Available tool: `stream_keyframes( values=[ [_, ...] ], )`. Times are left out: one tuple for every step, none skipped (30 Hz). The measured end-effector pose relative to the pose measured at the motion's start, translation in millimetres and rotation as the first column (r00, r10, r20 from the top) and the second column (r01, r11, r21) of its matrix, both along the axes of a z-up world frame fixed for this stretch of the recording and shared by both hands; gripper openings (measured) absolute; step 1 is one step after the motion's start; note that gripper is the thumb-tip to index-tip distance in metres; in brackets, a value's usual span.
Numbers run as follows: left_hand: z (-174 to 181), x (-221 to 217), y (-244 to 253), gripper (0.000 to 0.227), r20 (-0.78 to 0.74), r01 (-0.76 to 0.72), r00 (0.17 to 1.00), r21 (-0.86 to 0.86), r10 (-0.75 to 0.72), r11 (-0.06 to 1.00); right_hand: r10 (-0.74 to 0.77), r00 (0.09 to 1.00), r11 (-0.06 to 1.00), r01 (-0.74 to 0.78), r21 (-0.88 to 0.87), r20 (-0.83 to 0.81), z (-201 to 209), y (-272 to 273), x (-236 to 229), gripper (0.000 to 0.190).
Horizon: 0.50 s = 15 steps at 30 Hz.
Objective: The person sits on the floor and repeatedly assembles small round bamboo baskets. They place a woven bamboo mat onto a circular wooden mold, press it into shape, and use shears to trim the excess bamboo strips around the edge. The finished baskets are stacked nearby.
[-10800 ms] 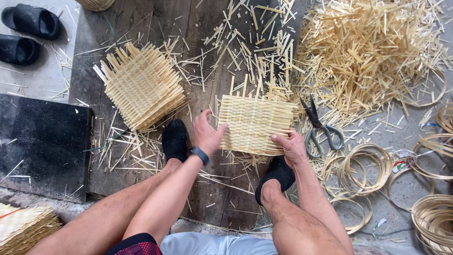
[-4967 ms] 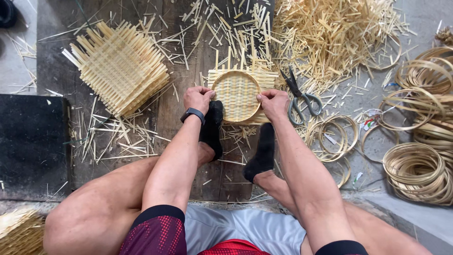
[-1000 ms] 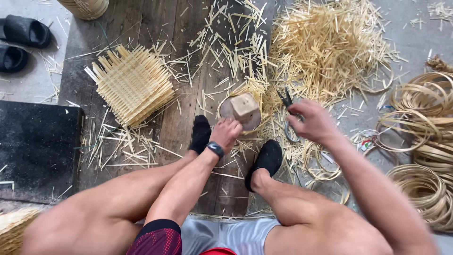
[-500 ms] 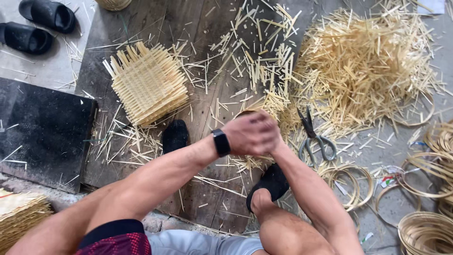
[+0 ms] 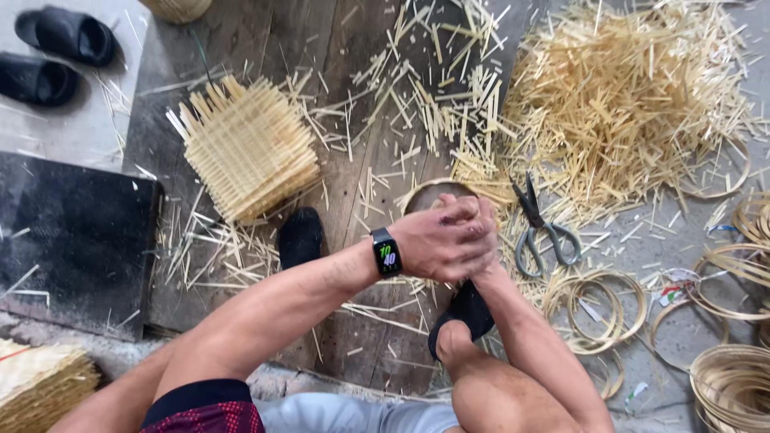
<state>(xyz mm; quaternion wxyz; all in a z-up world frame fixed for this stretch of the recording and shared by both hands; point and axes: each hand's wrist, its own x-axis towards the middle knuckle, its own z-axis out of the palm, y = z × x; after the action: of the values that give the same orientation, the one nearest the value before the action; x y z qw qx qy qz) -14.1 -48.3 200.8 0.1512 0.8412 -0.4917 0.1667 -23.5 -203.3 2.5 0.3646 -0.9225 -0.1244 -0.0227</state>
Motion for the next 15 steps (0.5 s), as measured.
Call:
stream_keyframes(
  values=[
    [-5, -2, 2, 0.029, -0.006, -0.015, 1.000, -0.007, 0.015, 1.000, 0.061, 0.997, 0.995, -0.057, -0.087, 0.042, 7, 1, -2, 0.055],
    [-11, -4, 4, 0.030, -0.011, -0.031, 0.999, -0.014, 0.031, 0.999, 0.078, 0.993, 0.991, -0.067, -0.118, 0.093, 16, 6, -7, 0.056],
    [-16, -4, 6, 0.030, -0.010, -0.048, 0.999, -0.019, 0.048, 0.999, 0.457, 0.879, 0.789, -0.331, -0.517, 0.135, 34, -13, -1, 0.061],
    [-21, -6, 6, 0.031, -0.043, -0.096, 0.995, -0.020, 0.095, 0.995, 0.457, 0.884, 0.810, -0.370, -0.455, 0.094, 48, -13, 1, 0.064],
    [-27, -5, 6, 0.032, -0.069, -0.136, 0.989, -0.021, 0.134, 0.991, 0.451, 0.891, 0.831, -0.395, -0.393, 0.059, 60, -13, 7, 0.067],
    [-33, -4, 5, 0.033, -0.095, -0.175, 0.980, -0.021, 0.172, 0.984, 0.447, 0.894, 0.849, -0.415, -0.327, 0.024, 69, -13, 14, 0.071],
    [-39, -9, 6, 0.036, -0.208, -0.286, 0.938, -0.002, 0.279, 0.958, 0.441, 0.897, 0.864, -0.432, -0.259, -0.025, 76, -15, 12, 0.075],
    [-44, -15, 10, 0.040, -0.315, -0.389, 0.870, 0.031, 0.379, 0.921, 0.437, 0.897, 0.877, -0.442, -0.189, -0.074, 79, -18, 10, 0.079],
    [-49, -14, 11, 0.045, -0.401, -0.484, 0.787, 0.070, 0.469, 0.872, 0.434, 0.894, 0.887, -0.445, -0.124, -0.108, 77, -23, 14, 0.083],
    [-54, -15, 11, 0.053, -0.512, -0.539, 0.689, 0.113, 0.513, 0.835, 0.356, 0.933, 0.933, -0.358, -0.048, -0.048, 73, -37, 19, 0.068],
    [-59, -23, 10, 0.061, -0.618, -0.583, 0.566, 0.169, 0.546, 0.795, 0.272, 0.962, 0.962, -0.272, 0.035, -0.006, 66, -59, 19, 0.053],
    [-66, -31, 7, 0.069, -0.706, -0.614, 0.426, 0.233, 0.566, 0.754, 0.101, 0.988, 0.992, -0.091, 0.091, -0.117, 53, -83, 22, 0.046],
    [-76, -37, 1, 0.080, -0.702, -0.602, 0.439, 0.234, 0.561, 0.764, -0.064, 0.969, 0.987, 0.096, 0.128, -0.238, 38, -110, 24, 0.039],
    [-86, -42, -5, 0.090, -0.699, -0.589, 0.451, 0.235, 0.556, 0.773, -0.132, 0.977, 0.986, 0.112, -0.123, -0.166, 22, -138, 28, 0.048],
    [-98, -46, -11, 0.100, -0.692, -0.580, 0.464, 0.234, 0.552, 0.781, -0.174, 0.982, 0.922, 0.135, -0.364, -0.077, 3, -164, 33, 0.056]
  ],
)
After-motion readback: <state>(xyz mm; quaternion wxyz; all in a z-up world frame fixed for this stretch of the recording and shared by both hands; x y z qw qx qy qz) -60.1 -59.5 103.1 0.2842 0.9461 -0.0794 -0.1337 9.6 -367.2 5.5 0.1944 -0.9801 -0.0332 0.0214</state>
